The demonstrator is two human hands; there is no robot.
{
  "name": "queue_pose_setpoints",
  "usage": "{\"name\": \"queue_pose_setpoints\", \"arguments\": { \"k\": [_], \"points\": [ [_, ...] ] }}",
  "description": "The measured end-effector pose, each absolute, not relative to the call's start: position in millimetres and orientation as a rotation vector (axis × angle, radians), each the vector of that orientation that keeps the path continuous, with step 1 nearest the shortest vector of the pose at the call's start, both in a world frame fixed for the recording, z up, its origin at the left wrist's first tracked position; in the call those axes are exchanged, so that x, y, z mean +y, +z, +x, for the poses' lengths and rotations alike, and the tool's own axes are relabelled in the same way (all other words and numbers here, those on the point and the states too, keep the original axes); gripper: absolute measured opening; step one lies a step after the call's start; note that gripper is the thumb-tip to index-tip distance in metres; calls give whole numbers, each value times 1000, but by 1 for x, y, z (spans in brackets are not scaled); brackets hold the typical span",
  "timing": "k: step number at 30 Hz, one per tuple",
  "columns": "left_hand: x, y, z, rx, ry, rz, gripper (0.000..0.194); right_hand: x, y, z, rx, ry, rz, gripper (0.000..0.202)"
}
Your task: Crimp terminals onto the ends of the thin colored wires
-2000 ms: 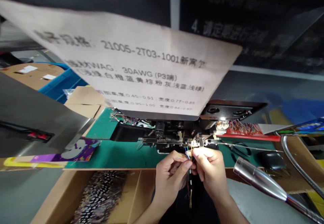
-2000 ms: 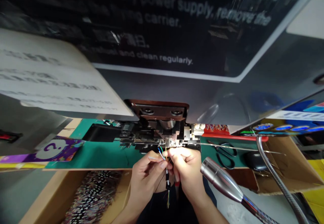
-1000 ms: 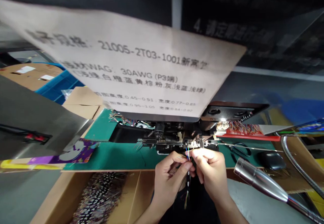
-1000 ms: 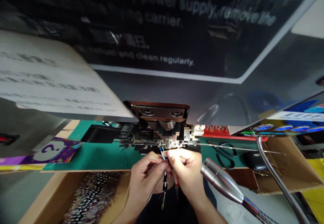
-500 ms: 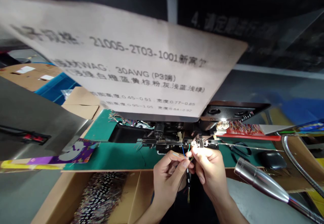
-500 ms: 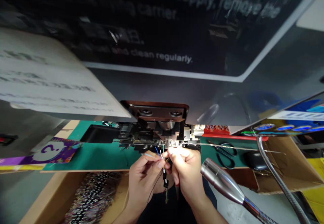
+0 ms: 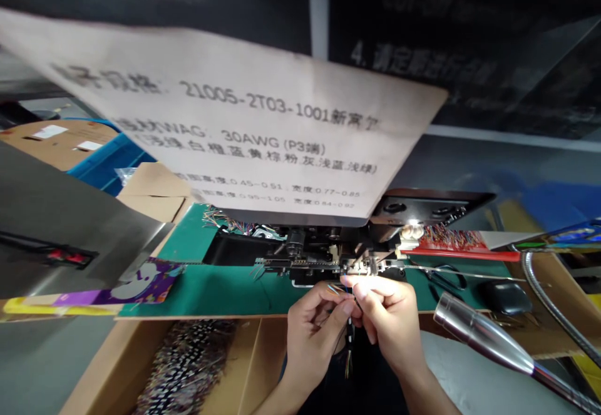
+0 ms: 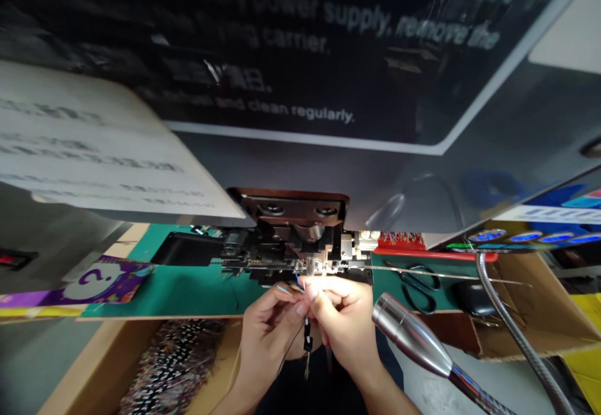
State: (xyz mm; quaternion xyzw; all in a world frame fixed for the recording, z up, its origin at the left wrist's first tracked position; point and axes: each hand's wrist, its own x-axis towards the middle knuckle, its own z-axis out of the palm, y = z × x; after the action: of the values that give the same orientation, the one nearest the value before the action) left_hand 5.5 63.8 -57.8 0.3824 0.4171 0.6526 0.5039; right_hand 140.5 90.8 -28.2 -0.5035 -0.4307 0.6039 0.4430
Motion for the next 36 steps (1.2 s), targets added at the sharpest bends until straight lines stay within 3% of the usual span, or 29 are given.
{"name": "queue_pose_setpoints", "arguments": {
  "k": [14,36],
  "points": [
    [66,-57,7,972,1617,931,19,94,-29,137,-881,1651,-1137,50],
    [63,-64,1,1045,1440,954,26,90,-28,143,-1077,1509,-1232,50]
  ]
}}
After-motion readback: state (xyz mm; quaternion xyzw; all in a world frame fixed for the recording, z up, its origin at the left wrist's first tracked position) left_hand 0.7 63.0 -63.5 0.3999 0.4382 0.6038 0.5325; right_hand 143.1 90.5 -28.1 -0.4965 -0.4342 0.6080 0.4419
